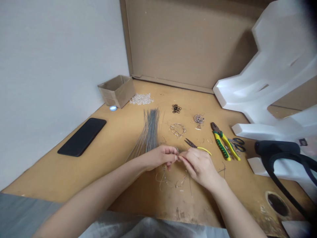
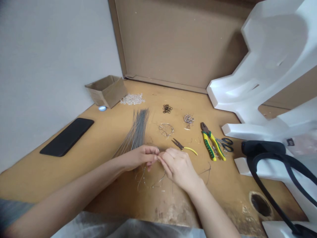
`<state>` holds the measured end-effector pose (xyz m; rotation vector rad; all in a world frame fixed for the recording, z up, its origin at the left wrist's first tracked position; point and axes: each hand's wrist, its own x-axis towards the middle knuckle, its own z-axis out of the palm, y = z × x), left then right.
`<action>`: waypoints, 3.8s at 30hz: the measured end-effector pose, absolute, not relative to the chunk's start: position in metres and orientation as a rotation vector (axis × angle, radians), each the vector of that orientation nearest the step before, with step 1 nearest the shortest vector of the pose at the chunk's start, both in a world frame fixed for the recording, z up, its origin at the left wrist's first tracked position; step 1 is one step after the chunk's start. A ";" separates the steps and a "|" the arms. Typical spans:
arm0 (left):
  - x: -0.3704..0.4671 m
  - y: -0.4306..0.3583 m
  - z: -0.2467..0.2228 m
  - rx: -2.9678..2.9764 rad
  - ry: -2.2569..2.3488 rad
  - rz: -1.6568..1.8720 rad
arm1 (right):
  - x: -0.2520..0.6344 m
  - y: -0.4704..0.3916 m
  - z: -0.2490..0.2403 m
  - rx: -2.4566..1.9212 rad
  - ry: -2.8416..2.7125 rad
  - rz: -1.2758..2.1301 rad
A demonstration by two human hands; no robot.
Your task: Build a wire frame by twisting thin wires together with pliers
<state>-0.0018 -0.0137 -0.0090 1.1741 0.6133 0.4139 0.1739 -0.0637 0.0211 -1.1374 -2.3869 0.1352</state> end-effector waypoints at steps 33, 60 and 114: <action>0.009 -0.028 -0.017 2.615 1.212 0.493 | 0.162 -0.056 -0.004 -1.602 -1.945 0.405; -0.013 -0.010 0.002 2.268 1.249 0.851 | 0.160 -0.054 -0.007 -1.380 -1.550 0.872; -0.009 -0.004 -0.002 1.381 0.742 0.609 | 0.165 -0.055 0.004 -1.150 -2.086 0.442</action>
